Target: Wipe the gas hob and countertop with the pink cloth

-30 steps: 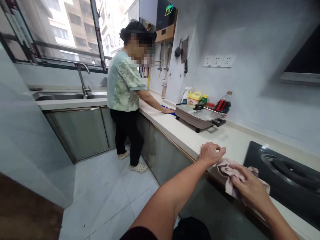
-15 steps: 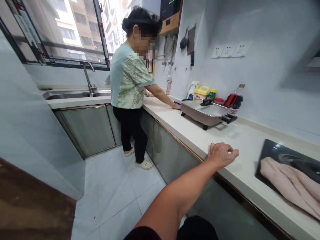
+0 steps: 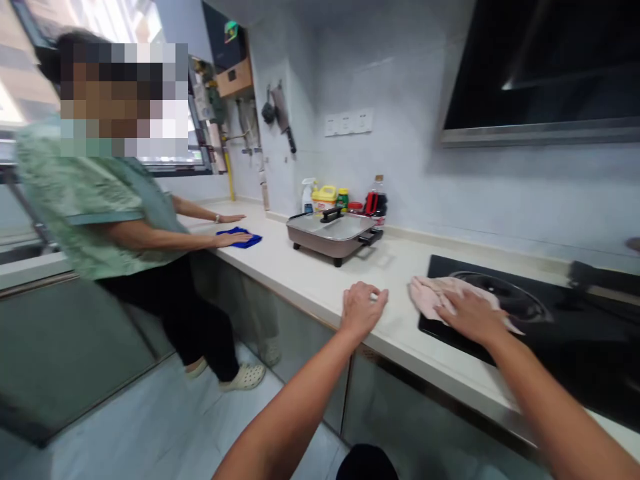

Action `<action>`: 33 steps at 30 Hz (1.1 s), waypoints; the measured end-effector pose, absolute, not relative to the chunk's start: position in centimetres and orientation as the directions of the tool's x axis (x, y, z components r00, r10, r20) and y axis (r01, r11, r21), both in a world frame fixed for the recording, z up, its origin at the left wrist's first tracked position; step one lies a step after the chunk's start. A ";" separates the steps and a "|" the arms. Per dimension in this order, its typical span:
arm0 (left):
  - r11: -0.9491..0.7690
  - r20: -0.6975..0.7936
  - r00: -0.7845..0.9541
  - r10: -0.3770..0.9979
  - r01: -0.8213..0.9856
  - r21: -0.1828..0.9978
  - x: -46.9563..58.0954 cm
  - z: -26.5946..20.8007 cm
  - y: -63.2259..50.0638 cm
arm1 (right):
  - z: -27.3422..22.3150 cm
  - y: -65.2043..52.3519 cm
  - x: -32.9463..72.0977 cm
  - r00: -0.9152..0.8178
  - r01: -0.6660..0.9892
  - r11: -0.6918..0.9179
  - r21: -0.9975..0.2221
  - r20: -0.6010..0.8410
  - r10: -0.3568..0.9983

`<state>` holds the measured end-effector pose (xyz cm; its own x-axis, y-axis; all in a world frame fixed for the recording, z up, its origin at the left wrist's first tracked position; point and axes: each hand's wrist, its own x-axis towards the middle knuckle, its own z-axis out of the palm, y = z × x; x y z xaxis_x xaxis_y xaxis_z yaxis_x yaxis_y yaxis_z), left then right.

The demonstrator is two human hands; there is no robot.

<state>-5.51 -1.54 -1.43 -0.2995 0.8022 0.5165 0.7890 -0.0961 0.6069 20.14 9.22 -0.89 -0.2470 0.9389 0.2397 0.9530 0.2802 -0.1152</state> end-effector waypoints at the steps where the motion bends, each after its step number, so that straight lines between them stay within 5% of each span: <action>1: -0.100 0.527 -0.302 0.794 0.791 0.603 -5.7 -1.4 -1.4 | -0.4 8.4 18.9 -0.266 0.952 0.290 -0.102 0.197 0.944; 8: -0.079 0.524 -0.298 0.798 0.810 0.581 -6.7 -1.1 -0.9 | 0.9 0.9 13.9 -0.551 0.807 0.583 -0.098 0.231 0.802; 13: -0.077 0.527 -0.295 0.797 0.816 0.573 -7.4 -0.9 -0.6 | 0.3 0.0 16.2 -0.575 0.762 0.642 -0.090 0.362 0.734; 26: -0.082 0.525 -0.191 0.830 0.888 0.453 -7.5 -0.4 0.0 | 1.9 5.7 29.4 0.130 0.988 -0.106 -0.111 0.234 0.964; 33: -0.023 0.455 -0.204 0.867 0.895 0.445 -7.4 -0.2 0.2 | 2.2 4.1 30.2 0.162 0.983 -0.142 -0.116 0.187 0.969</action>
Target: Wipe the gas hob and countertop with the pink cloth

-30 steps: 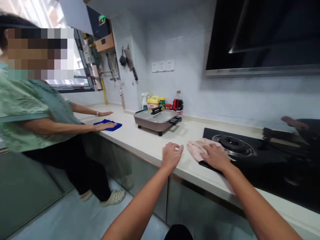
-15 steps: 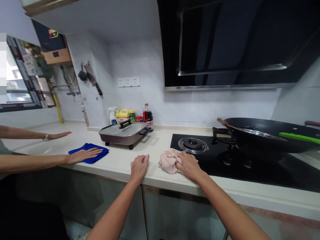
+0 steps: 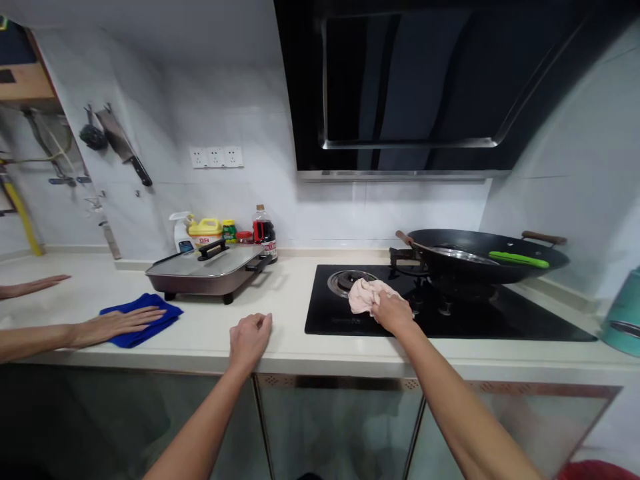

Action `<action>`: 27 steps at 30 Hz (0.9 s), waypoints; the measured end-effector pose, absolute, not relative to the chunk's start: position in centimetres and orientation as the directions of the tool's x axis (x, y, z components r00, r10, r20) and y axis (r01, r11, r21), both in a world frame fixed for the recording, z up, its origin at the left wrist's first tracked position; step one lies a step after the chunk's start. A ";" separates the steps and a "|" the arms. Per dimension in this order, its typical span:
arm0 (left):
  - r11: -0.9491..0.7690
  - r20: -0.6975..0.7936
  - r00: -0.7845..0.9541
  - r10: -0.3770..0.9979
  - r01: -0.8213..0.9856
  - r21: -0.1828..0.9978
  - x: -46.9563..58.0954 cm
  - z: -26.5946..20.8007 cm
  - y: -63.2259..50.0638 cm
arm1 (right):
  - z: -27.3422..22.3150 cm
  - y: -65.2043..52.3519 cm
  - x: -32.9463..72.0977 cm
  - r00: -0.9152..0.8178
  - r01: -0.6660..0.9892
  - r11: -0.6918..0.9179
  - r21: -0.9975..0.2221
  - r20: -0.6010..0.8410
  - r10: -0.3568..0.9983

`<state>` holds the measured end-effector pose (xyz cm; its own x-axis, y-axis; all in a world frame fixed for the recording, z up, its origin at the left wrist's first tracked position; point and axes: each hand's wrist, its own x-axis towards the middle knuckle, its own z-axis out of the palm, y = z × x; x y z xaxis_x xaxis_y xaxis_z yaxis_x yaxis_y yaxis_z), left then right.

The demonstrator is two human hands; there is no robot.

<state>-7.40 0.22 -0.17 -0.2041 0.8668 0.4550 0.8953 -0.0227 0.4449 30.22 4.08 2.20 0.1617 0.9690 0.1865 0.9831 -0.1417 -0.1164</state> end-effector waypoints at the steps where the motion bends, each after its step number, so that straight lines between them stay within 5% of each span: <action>1: -0.020 0.451 -0.200 0.870 0.899 0.438 -7.4 -0.1 0.2 | 2.1 3.3 30.2 0.145 0.986 -0.125 -0.114 0.193 0.970; 12: -0.034 0.447 -0.138 0.884 0.934 0.356 -7.5 0.0 0.2 | -0.1 -5.1 36.8 0.154 0.987 -0.136 -0.080 0.287 0.946; 15: -0.039 0.455 -0.129 0.881 0.938 0.343 -7.5 0.0 0.3 | -0.4 -5.6 39.8 0.227 0.971 -0.237 -0.012 0.334 0.915; 21: -0.061 0.495 -0.110 0.862 0.946 0.317 -7.6 -0.2 0.3 | -0.9 -4.5 47.3 0.499 0.866 -0.483 -0.126 0.254 0.828; 27: -0.052 0.459 -0.095 0.883 0.953 0.299 -7.2 0.1 0.1 | -0.1 -3.0 53.5 0.643 0.763 -0.640 -0.095 0.221 0.734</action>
<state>-7.16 0.10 0.14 -0.0952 0.8835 0.4587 0.9529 -0.0525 0.2989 53.51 -3.00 -0.09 0.6426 0.7335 0.2215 0.7629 -0.6395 -0.0951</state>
